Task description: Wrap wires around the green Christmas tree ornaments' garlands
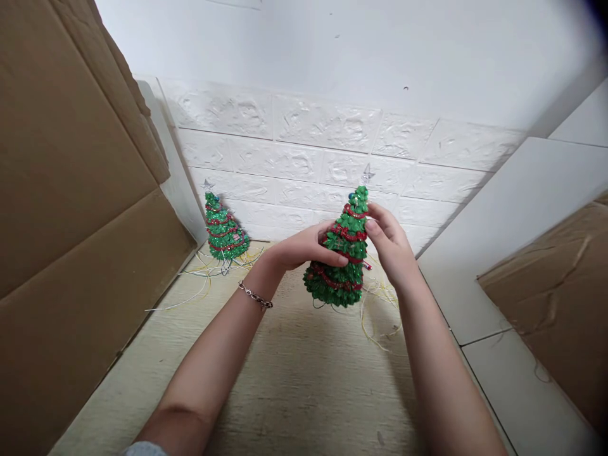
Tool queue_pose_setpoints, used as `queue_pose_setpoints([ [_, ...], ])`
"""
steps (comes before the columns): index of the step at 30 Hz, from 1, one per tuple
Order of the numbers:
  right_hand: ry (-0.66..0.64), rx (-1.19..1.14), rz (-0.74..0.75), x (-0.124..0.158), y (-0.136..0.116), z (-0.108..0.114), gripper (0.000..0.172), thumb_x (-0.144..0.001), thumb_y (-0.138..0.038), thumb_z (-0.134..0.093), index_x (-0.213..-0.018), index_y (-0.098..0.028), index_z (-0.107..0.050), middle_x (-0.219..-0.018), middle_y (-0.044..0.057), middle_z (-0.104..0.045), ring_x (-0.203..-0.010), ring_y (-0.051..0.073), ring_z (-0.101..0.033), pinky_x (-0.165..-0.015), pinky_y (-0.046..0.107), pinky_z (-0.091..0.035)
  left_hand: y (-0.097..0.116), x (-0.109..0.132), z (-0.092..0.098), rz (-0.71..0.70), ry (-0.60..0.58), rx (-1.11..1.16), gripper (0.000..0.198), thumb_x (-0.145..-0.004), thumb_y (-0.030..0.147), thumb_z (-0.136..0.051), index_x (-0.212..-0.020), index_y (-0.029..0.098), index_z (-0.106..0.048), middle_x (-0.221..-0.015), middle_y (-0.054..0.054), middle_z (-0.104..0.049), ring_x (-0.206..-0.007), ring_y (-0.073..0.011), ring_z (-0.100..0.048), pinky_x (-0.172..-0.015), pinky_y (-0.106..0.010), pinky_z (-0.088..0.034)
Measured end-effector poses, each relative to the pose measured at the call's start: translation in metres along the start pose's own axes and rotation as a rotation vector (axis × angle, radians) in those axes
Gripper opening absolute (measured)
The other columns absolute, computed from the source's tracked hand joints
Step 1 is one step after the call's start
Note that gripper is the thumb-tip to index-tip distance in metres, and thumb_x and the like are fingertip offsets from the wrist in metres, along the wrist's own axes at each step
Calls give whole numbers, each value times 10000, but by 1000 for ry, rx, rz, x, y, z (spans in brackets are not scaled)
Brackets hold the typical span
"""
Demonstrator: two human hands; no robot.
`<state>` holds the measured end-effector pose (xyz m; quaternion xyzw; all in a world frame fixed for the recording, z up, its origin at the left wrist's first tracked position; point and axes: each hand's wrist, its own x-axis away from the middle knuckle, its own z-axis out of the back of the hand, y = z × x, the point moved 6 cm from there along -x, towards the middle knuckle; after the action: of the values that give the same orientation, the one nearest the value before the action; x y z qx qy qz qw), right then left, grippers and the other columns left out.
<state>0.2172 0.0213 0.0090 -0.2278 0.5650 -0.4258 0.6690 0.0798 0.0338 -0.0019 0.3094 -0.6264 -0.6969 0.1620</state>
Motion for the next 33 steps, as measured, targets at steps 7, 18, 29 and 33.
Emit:
queue_pose_setpoints([
  [7, -462, -360, -153, 14, -19, -15, 614, -632, -728, -619, -982, -227, -672, -1024, 90, -691, -954, 259, -649, -815, 444, -532, -3, 3, -25, 43, -237, 3, 708, -457, 274, -840, -1134, 215, -638, -949, -92, -695, -970, -324, -645, -804, -434, -552],
  [18, -237, -245, -236, 15, -37, -10, 327, -669, -513, -726, -703, -191, -686, -638, 1, -643, -582, 130, -575, -515, 234, -446, -18, 4, 5, 104, -289, -74, 795, -607, 409, -791, -1323, 236, -491, -1320, -103, -559, -1214, -286, -506, -981, -396, -435],
  [29, 139, 300, -342, 3, -8, 35, 413, -634, -570, -677, -620, -159, -634, -503, -15, -514, -502, 109, -442, -481, 248, -344, -14, -10, -6, 44, -95, -233, 324, -830, 391, -580, -1102, 237, -666, -1214, -50, -647, -1231, -236, -504, -1044, -415, -376],
  [33, 170, 501, -352, 3, -9, 42, 419, -644, -587, -640, -624, -170, -617, -527, 8, -538, -544, 140, -467, -511, 271, -344, -25, -16, -22, 74, -69, -211, 394, -806, 468, -581, -1077, 195, -666, -1133, -79, -675, -1146, -263, -561, -964, -400, -449],
])
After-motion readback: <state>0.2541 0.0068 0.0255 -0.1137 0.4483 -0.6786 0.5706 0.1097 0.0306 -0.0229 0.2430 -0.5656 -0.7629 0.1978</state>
